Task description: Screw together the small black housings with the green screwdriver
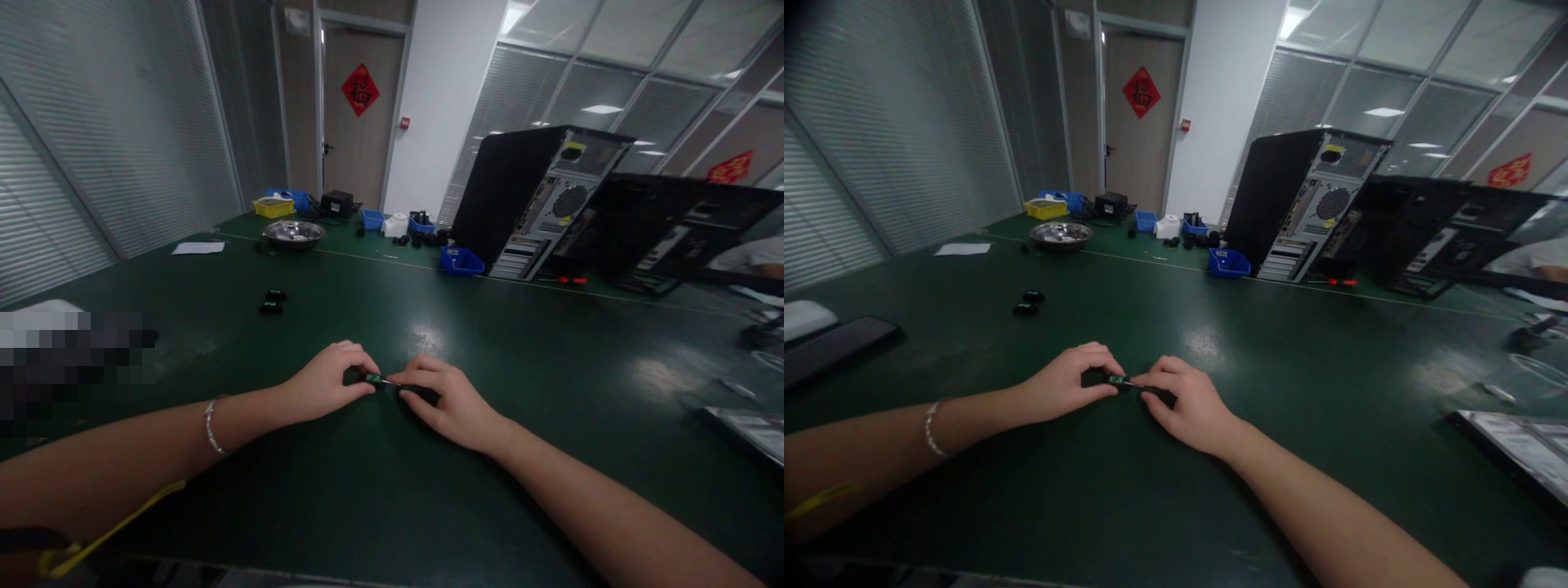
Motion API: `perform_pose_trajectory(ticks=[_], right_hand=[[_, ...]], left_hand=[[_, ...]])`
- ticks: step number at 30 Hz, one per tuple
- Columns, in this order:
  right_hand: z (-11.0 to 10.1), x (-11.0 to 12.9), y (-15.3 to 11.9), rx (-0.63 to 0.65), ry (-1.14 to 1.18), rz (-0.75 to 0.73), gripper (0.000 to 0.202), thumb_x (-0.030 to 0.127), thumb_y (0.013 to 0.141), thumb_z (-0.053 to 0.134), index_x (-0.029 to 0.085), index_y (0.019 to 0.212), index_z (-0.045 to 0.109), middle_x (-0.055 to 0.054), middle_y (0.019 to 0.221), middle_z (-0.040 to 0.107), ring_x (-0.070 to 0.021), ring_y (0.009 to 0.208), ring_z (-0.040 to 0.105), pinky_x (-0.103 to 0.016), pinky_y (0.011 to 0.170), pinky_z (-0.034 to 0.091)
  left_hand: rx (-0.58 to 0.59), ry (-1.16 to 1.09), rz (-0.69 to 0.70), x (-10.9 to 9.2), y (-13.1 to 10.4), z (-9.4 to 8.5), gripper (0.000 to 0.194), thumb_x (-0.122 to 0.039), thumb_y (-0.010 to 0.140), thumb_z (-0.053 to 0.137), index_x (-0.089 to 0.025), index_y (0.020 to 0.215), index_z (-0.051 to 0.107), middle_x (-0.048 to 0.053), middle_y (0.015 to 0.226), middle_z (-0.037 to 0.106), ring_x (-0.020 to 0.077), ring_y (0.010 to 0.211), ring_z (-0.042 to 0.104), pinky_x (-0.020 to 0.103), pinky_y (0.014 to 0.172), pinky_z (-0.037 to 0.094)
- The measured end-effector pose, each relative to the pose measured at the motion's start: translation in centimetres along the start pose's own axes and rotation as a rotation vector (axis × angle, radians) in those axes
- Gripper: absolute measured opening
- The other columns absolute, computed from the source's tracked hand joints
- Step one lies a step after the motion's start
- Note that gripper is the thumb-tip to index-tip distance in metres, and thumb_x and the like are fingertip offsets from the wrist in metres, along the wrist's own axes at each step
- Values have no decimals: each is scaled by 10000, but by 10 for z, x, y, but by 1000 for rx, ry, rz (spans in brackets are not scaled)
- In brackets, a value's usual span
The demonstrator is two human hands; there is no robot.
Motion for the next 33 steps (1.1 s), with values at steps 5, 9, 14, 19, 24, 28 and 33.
perform_pose_trajectory(ticks=[5, 9, 14, 19, 24, 28, 33], right_hand=[[2, 4, 0, -9, 6, -28, 318, 154, 889, 573, 259, 1168, 683, -71, 1009, 628, -213, 930, 594, -356, 813, 493], [2, 10, 1, -33, 80, -71, 309, 172, 918, 566, 259, 1201, 653, -53, 1015, 638, -175, 920, 609, -306, 817, 501], [-5, 3, 1, -112, 115, -55, 286, 187, 943, 544, 223, 1211, 638, -66, 1020, 640, -178, 933, 609, -321, 841, 499], [-8, -4, 1, -124, 100, -37, 276, 188, 939, 546, 225, 1190, 654, -71, 991, 647, -190, 900, 613, -338, 809, 506], [-9, -3, -1, -133, 84, -39, 284, 184, 926, 558, 231, 1186, 661, -69, 988, 643, -195, 899, 612, -342, 803, 507], [-11, -4, -1, -173, 78, -39, 284, 187, 932, 547, 221, 1194, 651, -75, 1001, 636, -194, 909, 609, -346, 824, 506], [-13, -6, -1, -199, 68, -36, 273, 190, 934, 545, 215, 1185, 649, -72, 996, 638, -192, 915, 612, -344, 832, 508]], left_hand=[[-3, 15, 10, -1, 0, 1, 153, -178, 824, 707, -181, 976, 691, 33, 907, 650, 209, 900, 580, 314, 806, 432], [-1, 20, 22, -2, 1, 2, 139, -184, 833, 698, -189, 971, 686, 30, 925, 655, 211, 919, 583, 318, 815, 429], [-9, 22, 27, 1, 0, 2, 178, -207, 839, 698, -200, 1014, 665, 27, 965, 649, 209, 938, 586, 328, 833, 433], [-19, 19, 22, 4, -2, 2, 362, -274, 806, 743, -225, 1136, 605, 21, 1012, 638, 214, 967, 588, 338, 845, 451], [-44, 39, 58, 0, -2, -3, 213, -231, 837, 707, -205, 1033, 626, 21, 998, 641, 199, 943, 594, 316, 822, 455], [-113, 100, 122, -7, -4, -11, 161, -126, 884, 609, -192, 1030, 629, 44, 1040, 618, 210, 996, 555, 355, 876, 402], [-106, 172, 203, -15, -6, -13, 225, -55, 885, 525, -187, 1020, 647, 69, 1094, 597, 233, 1043, 521, 392, 908, 358]])
Point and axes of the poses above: each hand's wrist, its own y-axis towards the middle knuckle, its own z-axis out of the palm, x = y × z, the point moved 7 cm from there along y, towards the middle knuckle
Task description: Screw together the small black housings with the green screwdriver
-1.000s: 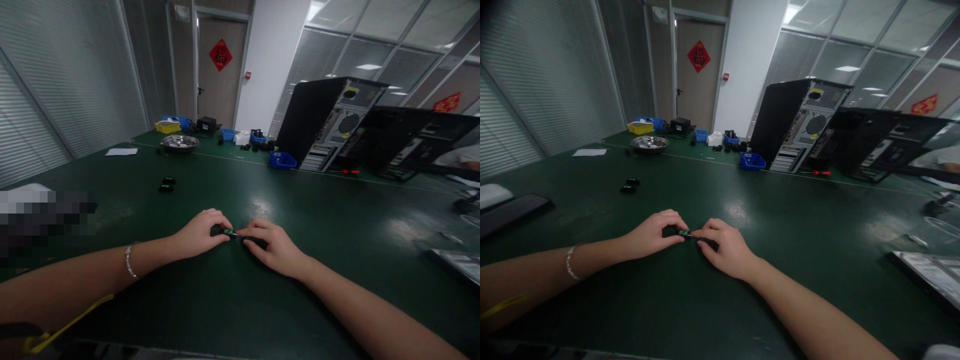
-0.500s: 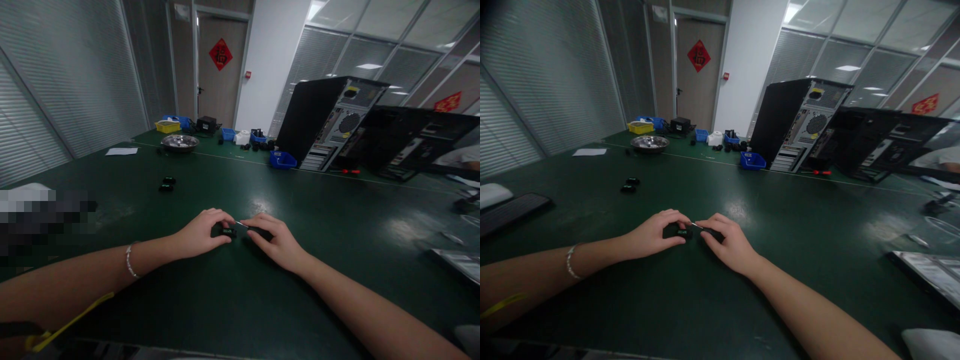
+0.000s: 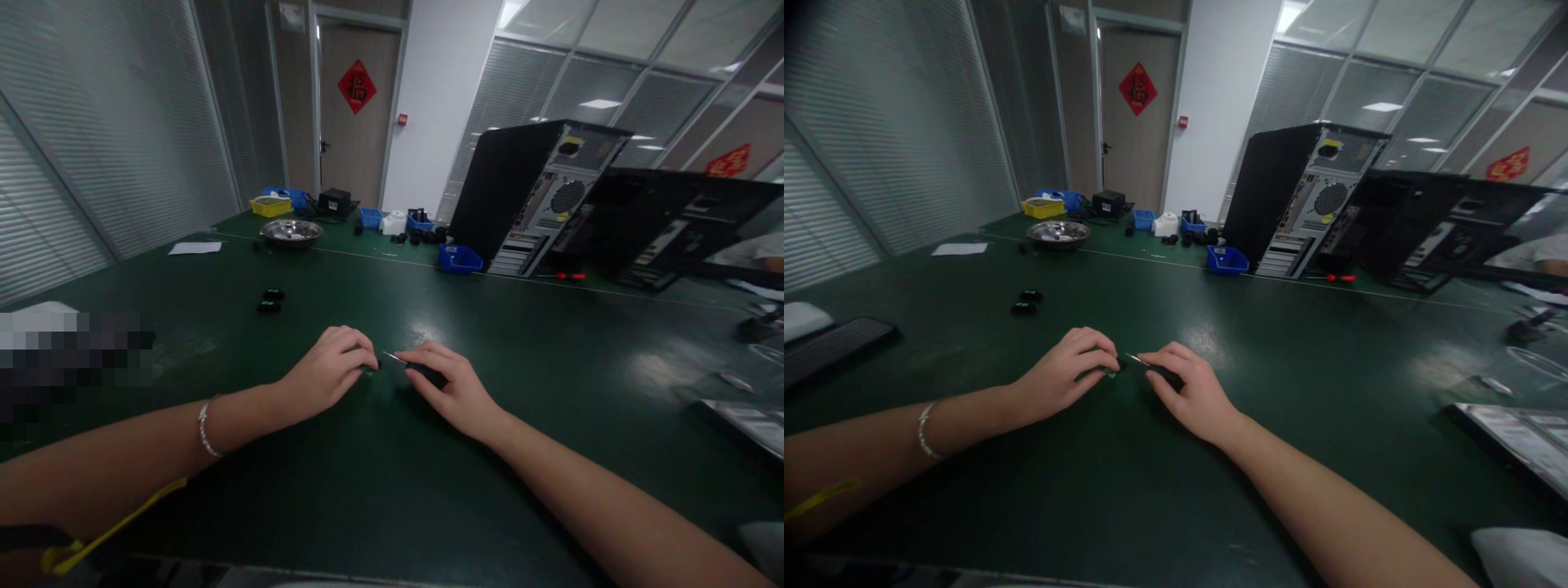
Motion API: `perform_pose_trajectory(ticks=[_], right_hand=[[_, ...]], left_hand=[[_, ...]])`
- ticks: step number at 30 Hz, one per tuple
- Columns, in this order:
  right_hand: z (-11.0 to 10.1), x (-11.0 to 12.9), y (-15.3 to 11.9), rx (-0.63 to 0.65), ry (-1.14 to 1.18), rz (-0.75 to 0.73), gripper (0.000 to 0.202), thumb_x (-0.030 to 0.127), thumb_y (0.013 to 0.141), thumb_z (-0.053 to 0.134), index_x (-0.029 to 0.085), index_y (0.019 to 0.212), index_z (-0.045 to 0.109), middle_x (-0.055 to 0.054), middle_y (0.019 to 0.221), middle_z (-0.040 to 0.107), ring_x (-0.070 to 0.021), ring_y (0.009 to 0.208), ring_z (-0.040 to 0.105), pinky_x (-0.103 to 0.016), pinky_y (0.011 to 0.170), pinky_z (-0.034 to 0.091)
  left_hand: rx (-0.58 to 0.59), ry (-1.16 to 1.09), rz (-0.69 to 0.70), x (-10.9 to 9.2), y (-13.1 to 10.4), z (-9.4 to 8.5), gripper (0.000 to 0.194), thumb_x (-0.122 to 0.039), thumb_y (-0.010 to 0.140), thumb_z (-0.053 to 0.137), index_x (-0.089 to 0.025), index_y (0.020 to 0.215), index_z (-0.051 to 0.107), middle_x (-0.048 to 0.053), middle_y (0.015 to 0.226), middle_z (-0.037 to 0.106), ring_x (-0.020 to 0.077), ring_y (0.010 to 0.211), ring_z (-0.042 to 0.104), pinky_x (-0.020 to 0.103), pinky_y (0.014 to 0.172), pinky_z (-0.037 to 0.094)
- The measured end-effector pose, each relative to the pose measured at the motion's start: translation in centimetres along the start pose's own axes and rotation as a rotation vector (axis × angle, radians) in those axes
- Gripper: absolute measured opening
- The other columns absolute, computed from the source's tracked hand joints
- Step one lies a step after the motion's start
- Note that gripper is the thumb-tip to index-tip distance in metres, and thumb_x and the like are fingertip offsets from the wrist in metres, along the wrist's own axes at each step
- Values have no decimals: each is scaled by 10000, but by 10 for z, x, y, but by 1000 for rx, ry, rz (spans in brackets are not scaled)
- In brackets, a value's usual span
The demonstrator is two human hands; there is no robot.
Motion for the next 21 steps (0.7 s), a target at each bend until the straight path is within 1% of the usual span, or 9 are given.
perform_pose_trajectory(ticks=[2, 5, 10, 14, 16, 18, 21], right_hand=[[0, 0, 0, 0, -9, 2, 270, 196, 935, 545, 219, 1184, 647, -68, 989, 642, -190, 907, 617, -340, 822, 513], [1, -1, 1, 8, -32, 9, 271, 202, 940, 537, 225, 1189, 641, -63, 997, 644, -185, 911, 621, -333, 822, 517], [2, -8, 0, 38, -119, 33, 261, 212, 935, 535, 228, 1168, 652, -69, 992, 652, -199, 916, 625, -351, 813, 522], [2, -13, 1, 44, -216, 36, 262, 213, 926, 538, 223, 1160, 655, -81, 995, 647, -223, 929, 610, -394, 823, 501], [2, -9, 2, 39, -265, 20, 267, 209, 919, 543, 219, 1162, 654, -104, 1044, 636, -255, 977, 585, -447, 853, 469], [5, 0, 3, 48, -297, -18, 284, 198, 921, 531, 213, 1182, 641, -126, 1113, 617, -279, 1028, 557, -479, 874, 438], [17, 21, 3, 127, -291, -120, 318, 178, 936, 498, 224, 1231, 608, -113, 1166, 618, -255, 1052, 551, -438, 891, 434]], left_hand=[[16, 7, 8, -1, 0, 1, 241, -46, 886, 504, -187, 1017, 649, 69, 1085, 602, 235, 1037, 524, 393, 904, 363], [16, -11, -29, 4, 1, 1, 240, -60, 885, 515, -200, 1035, 640, 56, 1066, 606, 229, 1014, 536, 383, 890, 391], [-42, -97, -157, 22, 0, 0, 199, -138, 899, 561, -205, 1083, 598, 49, 1076, 605, 211, 1011, 564, 359, 897, 459], [-45, -163, -220, 33, -1, 2, 200, -190, 910, 573, -203, 1108, 588, 46, 1082, 611, 198, 989, 589, 327, 860, 500], [-38, -180, -230, 34, -1, 4, 180, -189, 902, 580, -202, 1081, 602, 44, 1065, 616, 199, 985, 593, 329, 867, 498], [-29, -189, -233, 34, 0, 6, 156, -187, 890, 592, -197, 1045, 614, 44, 1037, 621, 201, 973, 595, 334, 870, 493], [-10, -190, -236, 32, 2, 9, 147, -172, 864, 617, -183, 1011, 626, 45, 999, 631, 208, 961, 597, 345, 868, 487]])
Point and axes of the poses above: each hand's wrist, its own y-axis towards the middle knuckle, its own z-axis out of the palm, x = y × z, the point moved 7 cm from there along y, towards the middle knuckle
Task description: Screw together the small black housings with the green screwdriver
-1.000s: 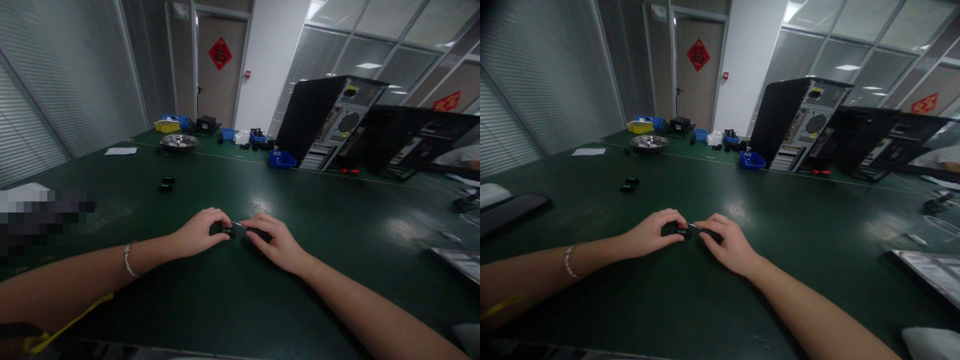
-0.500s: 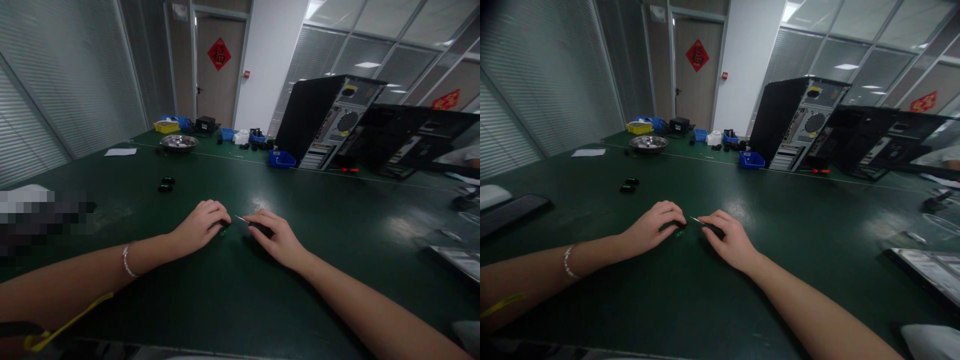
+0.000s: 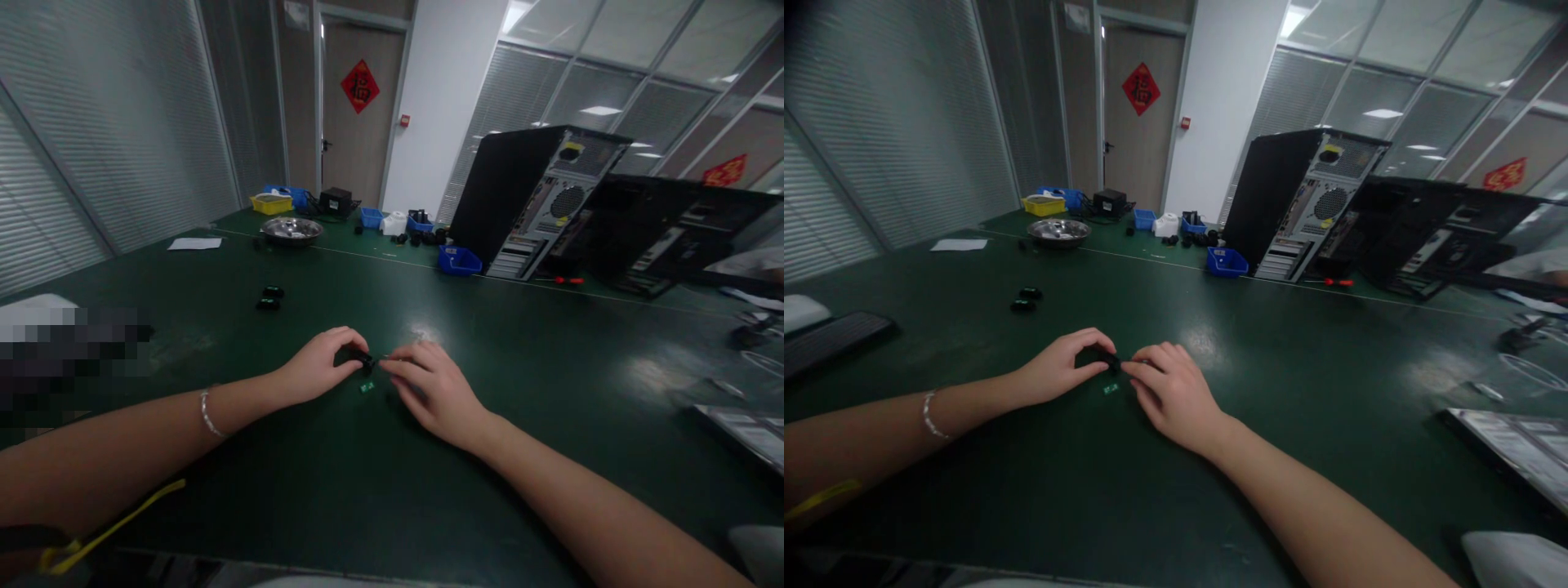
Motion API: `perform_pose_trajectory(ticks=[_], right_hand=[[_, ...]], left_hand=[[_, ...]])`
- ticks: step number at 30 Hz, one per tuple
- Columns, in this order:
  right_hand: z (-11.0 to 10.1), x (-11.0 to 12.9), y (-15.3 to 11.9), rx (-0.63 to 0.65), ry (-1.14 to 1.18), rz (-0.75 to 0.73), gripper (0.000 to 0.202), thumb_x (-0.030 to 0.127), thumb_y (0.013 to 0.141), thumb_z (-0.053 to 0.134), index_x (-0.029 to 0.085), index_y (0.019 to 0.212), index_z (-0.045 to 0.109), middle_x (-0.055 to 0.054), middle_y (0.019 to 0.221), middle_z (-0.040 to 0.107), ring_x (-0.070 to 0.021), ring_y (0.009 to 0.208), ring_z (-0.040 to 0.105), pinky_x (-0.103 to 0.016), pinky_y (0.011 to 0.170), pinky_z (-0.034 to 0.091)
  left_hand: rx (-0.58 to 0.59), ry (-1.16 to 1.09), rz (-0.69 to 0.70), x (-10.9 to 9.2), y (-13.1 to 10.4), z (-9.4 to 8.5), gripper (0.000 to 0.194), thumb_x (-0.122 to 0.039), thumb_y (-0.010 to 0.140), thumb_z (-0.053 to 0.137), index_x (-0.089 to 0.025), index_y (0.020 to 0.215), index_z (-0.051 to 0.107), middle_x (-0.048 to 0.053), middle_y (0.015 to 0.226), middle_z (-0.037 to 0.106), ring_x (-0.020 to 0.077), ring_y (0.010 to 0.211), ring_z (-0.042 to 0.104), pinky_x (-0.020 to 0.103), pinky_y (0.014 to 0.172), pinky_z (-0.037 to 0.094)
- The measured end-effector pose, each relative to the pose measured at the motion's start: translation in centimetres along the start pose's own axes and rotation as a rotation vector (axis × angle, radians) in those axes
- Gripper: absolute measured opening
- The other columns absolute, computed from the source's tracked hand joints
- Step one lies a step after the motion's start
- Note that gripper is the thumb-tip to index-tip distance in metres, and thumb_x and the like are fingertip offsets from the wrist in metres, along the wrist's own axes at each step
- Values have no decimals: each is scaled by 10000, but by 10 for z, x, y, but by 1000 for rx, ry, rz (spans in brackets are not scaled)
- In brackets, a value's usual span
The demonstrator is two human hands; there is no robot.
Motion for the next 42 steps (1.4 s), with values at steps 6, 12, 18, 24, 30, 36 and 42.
perform_pose_trajectory(ticks=[6, 12, 18, 24, 30, 36, 42], right_hand=[[14, 23, 0, 136, 34, -128, 338, 157, 946, 495, 227, 1266, 580, -87, 1236, 634, -234, 1085, 559, -404, 913, 436], [17, 12, -1, 126, 70, -97, 179, 169, 944, 528, 215, 1042, 671, -64, 1013, 673, -202, 961, 604, -368, 870, 461], [15, 8, -1, 92, 131, -38, 188, 138, 921, 547, 216, 1067, 636, -62, 998, 664, -200, 947, 604, -351, 847, 494], [16, 10, -1, 112, 140, -31, 309, 172, 912, 580, 224, 1216, 606, -79, 1060, 629, -217, 990, 580, -374, 873, 490], [19, 7, -2, 107, 152, -42, 179, 213, 933, 574, 212, 1073, 686, -76, 1030, 626, -208, 978, 587, -368, 866, 495], [14, 7, -3, 107, 217, -53, 156, 225, 944, 557, 225, 1028, 688, -65, 1043, 645, -207, 999, 596, -358, 877, 494], [4, 0, -2, 18, 358, 70, 147, 203, 964, 504, 207, 1017, 641, -57, 964, 658, -182, 905, 619, -337, 836, 501]], left_hand=[[22, 33, 9, -4, 0, 1, 196, -155, 833, 643, -190, 1026, 636, 50, 999, 642, 225, 978, 585, 369, 886, 466], [51, 45, 33, -4, 0, 3, 175, -173, 843, 644, -203, 1016, 647, 41, 999, 644, 216, 968, 585, 349, 880, 458], [72, 40, 51, -6, -1, 4, 167, -189, 852, 641, -207, 1018, 646, 40, 997, 643, 212, 966, 582, 335, 870, 453], [77, 43, 43, -8, 0, 4, 166, -186, 849, 644, -200, 1014, 651, 42, 985, 640, 213, 961, 580, 334, 862, 452], [81, 38, 38, -9, 0, 4, 164, -203, 854, 642, -201, 1017, 649, 46, 988, 641, 219, 964, 578, 344, 863, 455], [108, 9, 75, -11, 0, 4, 187, -160, 868, 634, -219, 1044, 656, 36, 1016, 651, 212, 998, 577, 344, 898, 437], [142, -25, 124, -10, -2, 7, 205, -173, 889, 627, -230, 1082, 664, 37, 1042, 640, 204, 1022, 578, 337, 918, 428]])
Point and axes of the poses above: each hand's wrist, its own y-axis towards the middle knuckle, its own z-axis out of the palm, x = y × z, the point moved 7 cm from there along y, towards the middle knuckle
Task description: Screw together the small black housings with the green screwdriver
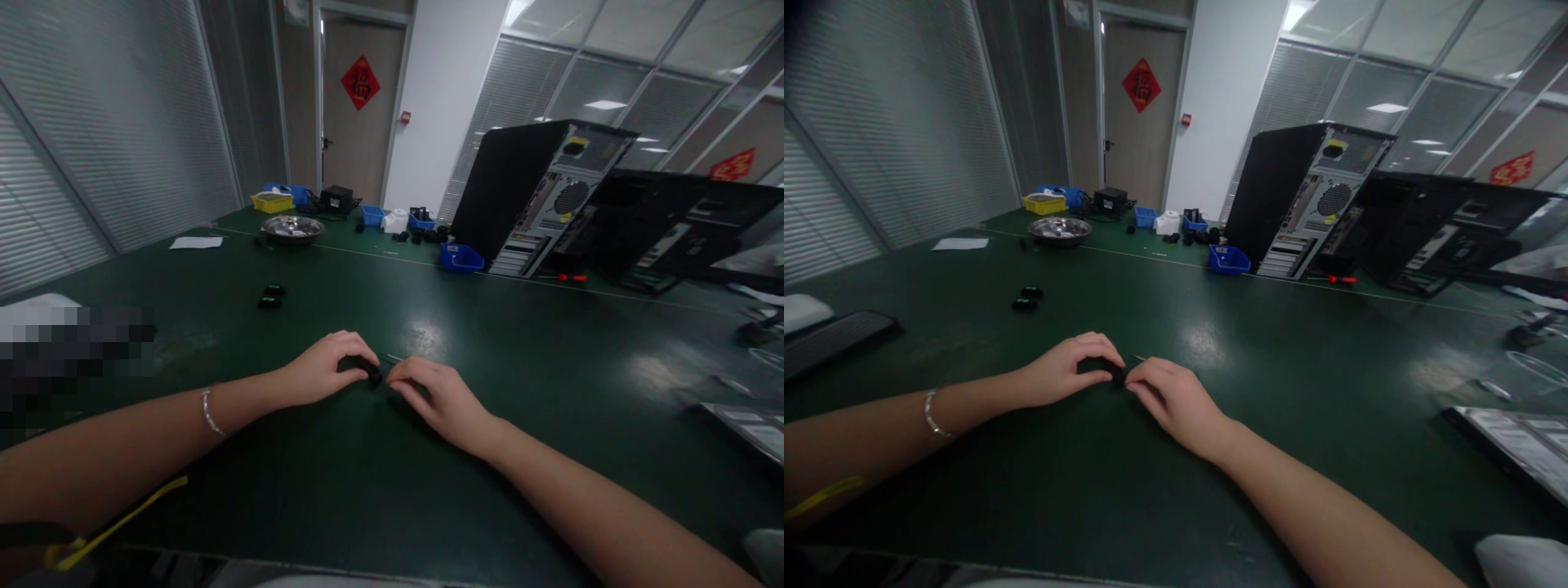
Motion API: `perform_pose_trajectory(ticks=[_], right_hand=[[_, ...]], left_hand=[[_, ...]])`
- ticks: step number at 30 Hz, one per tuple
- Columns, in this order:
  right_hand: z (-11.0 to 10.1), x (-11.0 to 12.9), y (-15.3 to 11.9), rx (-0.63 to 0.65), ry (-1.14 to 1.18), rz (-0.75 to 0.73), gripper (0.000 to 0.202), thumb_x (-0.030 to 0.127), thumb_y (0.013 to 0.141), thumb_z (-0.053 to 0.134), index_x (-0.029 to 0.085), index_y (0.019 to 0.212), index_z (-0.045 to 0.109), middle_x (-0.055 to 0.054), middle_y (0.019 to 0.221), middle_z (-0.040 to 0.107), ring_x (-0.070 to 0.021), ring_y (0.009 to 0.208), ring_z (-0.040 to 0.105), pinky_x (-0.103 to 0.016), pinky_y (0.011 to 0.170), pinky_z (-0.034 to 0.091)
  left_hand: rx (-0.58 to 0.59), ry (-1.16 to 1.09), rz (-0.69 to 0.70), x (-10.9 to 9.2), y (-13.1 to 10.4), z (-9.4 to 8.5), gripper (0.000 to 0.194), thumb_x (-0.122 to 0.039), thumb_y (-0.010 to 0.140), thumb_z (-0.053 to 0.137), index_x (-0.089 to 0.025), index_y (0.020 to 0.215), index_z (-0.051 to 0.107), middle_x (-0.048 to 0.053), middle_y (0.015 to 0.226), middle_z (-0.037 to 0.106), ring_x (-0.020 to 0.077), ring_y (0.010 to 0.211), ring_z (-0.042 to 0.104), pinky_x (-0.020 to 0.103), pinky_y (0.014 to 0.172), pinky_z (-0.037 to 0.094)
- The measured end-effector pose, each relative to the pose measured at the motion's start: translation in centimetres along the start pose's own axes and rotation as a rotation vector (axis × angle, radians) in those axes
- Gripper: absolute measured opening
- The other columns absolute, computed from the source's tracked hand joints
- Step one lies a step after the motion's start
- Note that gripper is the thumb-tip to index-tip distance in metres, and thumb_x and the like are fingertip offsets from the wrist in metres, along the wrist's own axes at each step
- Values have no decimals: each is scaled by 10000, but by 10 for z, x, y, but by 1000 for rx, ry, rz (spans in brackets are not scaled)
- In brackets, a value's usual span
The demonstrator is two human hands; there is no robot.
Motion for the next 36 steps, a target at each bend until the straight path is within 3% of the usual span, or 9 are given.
perform_pose_trajectory(ticks=[5, 13, 19, 25, 29, 36], right_hand=[[-2, -17, -2, -88, 203, 162, 151, 236, 983, 464, 179, 991, 604, -13, 771, 619, -129, 656, 626, -267, 629, 532], [9, -39, -4, -96, 485, 296, 211, 353, 954, 524, 157, 979, 597, -19, 748, 655, -142, 685, 674, -304, 682, 571], [7, -31, -3, -119, 560, 286, 197, 363, 891, 626, 173, 944, 633, -38, 856, 678, -159, 804, 685, -324, 783, 558], [7, -24, -3, -119, 604, 284, 215, 376, 878, 641, 171, 944, 647, -37, 832, 685, -167, 793, 694, -338, 773, 566], [8, -23, -2, -119, 631, 282, 223, 378, 876, 649, 165, 944, 648, -37, 821, 685, -167, 786, 694, -342, 764, 571], [9, -16, -1, -116, 684, 245, 176, 329, 881, 654, 166, 944, 662, -39, 857, 678, -152, 798, 679, -330, 781, 556]], left_hand=[[59, -17, 56, -3, -2, 4, 219, -191, 898, 629, -245, 1107, 671, 42, 1069, 632, 200, 1032, 577, 322, 918, 428], [120, -38, 131, -10, -2, 8, 231, -202, 905, 626, -246, 1128, 664, 49, 1088, 648, 208, 1047, 575, 331, 933, 413], [112, -56, 118, -14, -4, 9, 214, -198, 888, 650, -207, 1100, 627, 44, 1049, 658, 199, 1005, 591, 310, 889, 433], [92, -50, 119, -19, -5, 7, 176, -238, 885, 661, -196, 1052, 627, 37, 1004, 649, 194, 963, 598, 305, 856, 440], [37, -32, 139, -24, -5, 4, 156, -279, 901, 646, -191, 1029, 643, 47, 991, 649, 195, 959, 594, 315, 866, 430], [-43, 34, 179, -31, -7, 4, 97, -216, 932, 582, -190, 969, 668, 43, 949, 658, 190, 935, 591, 333, 866, 407]])
Point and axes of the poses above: each hand's wrist, its own y-axis towards the middle knuckle, its own z-axis out of the palm, x = y × z, the point moved 7 cm from there along y, towards the middle knuckle
